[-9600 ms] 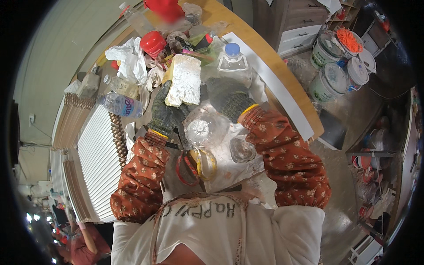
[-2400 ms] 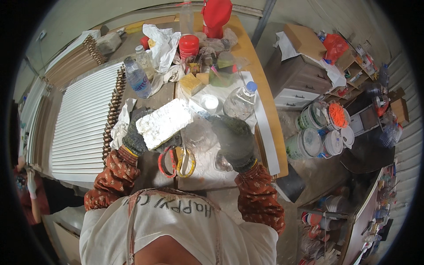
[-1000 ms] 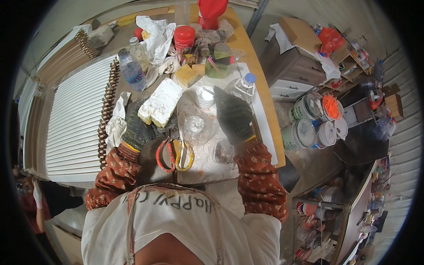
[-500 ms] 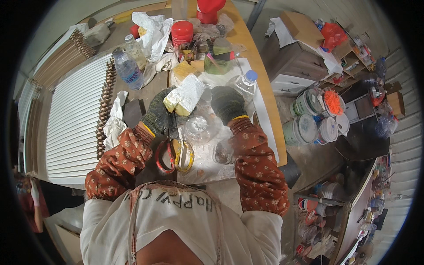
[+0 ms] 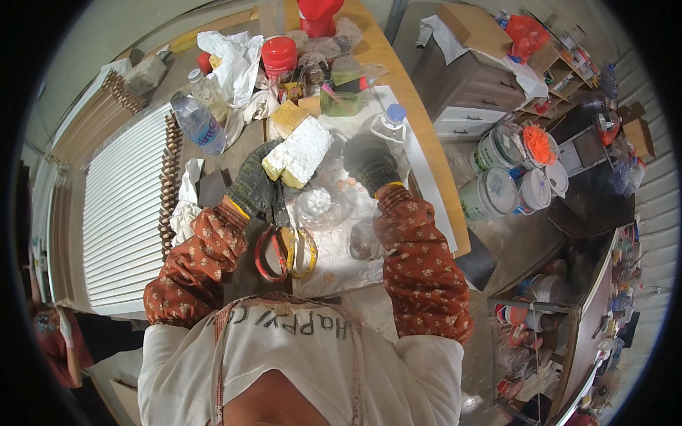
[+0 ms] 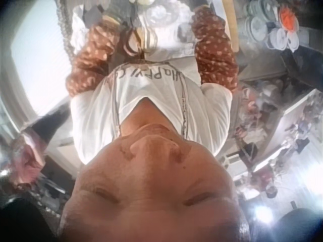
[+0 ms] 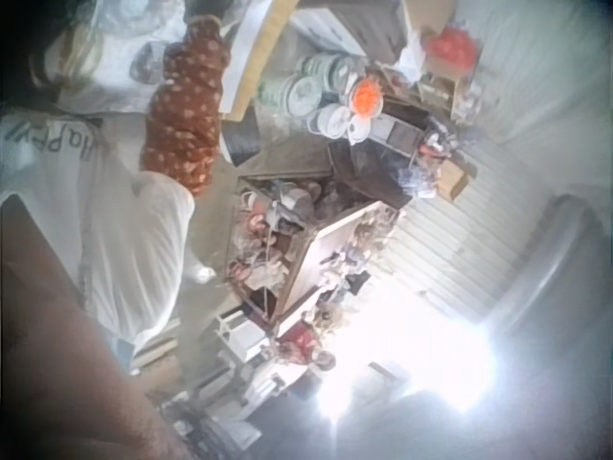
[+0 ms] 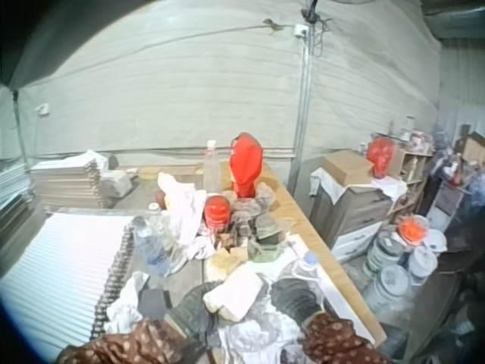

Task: The person sands a white slatted panel with a block, cleans the surface with a cloth and liquid from a bottle, and uses a sponge to spread white paste onto a separate board.

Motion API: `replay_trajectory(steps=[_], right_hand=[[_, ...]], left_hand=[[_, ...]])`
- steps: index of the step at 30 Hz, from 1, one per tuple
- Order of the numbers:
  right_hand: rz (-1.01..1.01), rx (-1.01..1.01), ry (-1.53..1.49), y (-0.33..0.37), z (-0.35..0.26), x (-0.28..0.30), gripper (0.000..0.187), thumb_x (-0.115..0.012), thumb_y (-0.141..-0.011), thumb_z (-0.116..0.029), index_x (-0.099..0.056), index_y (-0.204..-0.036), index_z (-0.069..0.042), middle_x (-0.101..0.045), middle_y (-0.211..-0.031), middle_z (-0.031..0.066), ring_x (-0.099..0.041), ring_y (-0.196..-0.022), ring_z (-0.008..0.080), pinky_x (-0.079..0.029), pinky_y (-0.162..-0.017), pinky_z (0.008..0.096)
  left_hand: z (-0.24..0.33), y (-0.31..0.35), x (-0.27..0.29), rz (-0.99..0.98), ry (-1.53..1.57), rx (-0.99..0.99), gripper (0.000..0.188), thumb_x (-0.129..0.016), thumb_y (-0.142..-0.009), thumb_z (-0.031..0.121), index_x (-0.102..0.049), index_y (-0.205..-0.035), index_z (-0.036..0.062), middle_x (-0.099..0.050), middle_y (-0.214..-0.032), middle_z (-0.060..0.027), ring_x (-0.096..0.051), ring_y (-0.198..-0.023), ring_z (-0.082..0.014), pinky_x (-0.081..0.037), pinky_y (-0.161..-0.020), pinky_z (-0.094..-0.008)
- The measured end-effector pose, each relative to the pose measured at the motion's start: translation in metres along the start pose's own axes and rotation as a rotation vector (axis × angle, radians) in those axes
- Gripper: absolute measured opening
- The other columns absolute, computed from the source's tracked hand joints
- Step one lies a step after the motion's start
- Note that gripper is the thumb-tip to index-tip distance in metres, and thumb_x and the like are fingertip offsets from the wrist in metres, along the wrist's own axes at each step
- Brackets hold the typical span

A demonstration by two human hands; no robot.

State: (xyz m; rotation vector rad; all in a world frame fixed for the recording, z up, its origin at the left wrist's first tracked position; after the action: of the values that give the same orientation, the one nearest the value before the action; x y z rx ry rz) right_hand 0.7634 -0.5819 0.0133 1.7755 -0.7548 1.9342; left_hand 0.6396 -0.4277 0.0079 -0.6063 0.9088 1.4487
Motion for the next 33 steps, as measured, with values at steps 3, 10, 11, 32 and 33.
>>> replay_trajectory(steps=[3, 10, 11, 32, 33], right_hand=[[0.013, -0.11, -0.308, 0.005, 0.017, -0.02, 0.013, -0.061, -0.072, -0.015, -0.07, -0.075, -0.007, -0.066, -0.074, 0.0144, -0.065, -0.067, 0.0302, -0.052, -0.062, 0.0412], [0.144, -0.37, -1.028, 0.025, 0.033, -0.042, 0.015, -0.061, -0.074, -0.021, -0.069, -0.076, -0.008, -0.066, -0.074, 0.0118, -0.064, -0.068, 0.0286, -0.051, -0.064, 0.0404], [0.118, -0.417, -1.014, 0.026, 0.034, -0.042, 0.017, -0.061, -0.076, -0.023, -0.069, -0.077, -0.008, -0.066, -0.075, 0.0118, -0.064, -0.068, 0.0281, -0.051, -0.064, 0.04], [0.327, -0.478, -1.504, 0.058, 0.002, 0.054, 0.027, -0.058, -0.091, -0.019, -0.067, -0.106, 0.0, -0.066, -0.076, 0.0055, -0.058, -0.058, 0.0124, -0.049, -0.054, 0.0262], [0.319, -0.504, -1.548, 0.059, 0.001, 0.054, 0.026, -0.058, -0.091, -0.019, -0.067, -0.107, 0.0, -0.066, -0.077, 0.0054, -0.058, -0.058, 0.0126, -0.049, -0.054, 0.0261]], left_hand=[[0.0, -0.005, 0.004, 0.02, 0.016, 0.003, 0.034, -0.049, -0.095, 0.021, -0.056, -0.119, -0.0022, -0.065, -0.112, -0.0151, -0.065, -0.102, -0.0271, -0.052, -0.092, -0.0418], [0.003, -0.006, 0.013, -0.005, 0.061, 0.01, 0.034, -0.045, -0.097, 0.019, -0.054, -0.122, -0.0023, -0.064, -0.115, -0.0138, -0.064, -0.102, -0.0252, -0.052, -0.092, -0.0405], [0.005, -0.004, 0.015, 0.013, 0.037, -0.013, 0.034, -0.044, -0.097, 0.019, -0.054, -0.122, -0.0022, -0.064, -0.115, -0.0132, -0.064, -0.102, -0.0248, -0.052, -0.092, -0.0405], [0.024, 0.006, 0.013, -0.025, -0.299, -0.176, 0.038, -0.039, -0.099, 0.018, -0.045, -0.128, -0.005, -0.058, -0.12, -0.0159, -0.061, -0.106, -0.0276, -0.051, -0.091, -0.0423], [0.024, 0.007, 0.006, -0.032, -0.305, -0.192, 0.037, -0.039, -0.099, 0.017, -0.046, -0.127, -0.0054, -0.058, -0.118, -0.0157, -0.061, -0.104, -0.0273, -0.052, -0.09, -0.0413]])
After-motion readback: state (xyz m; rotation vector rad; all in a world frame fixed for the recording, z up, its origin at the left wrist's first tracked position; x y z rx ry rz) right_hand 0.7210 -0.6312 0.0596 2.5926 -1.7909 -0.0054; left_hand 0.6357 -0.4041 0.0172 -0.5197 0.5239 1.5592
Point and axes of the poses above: each hand's wrist, its own y-axis away from the middle knuckle, its own x-axis out of the back of the hand, z = x × y, the point moved 5 cm from there along -y, towards the middle knuckle
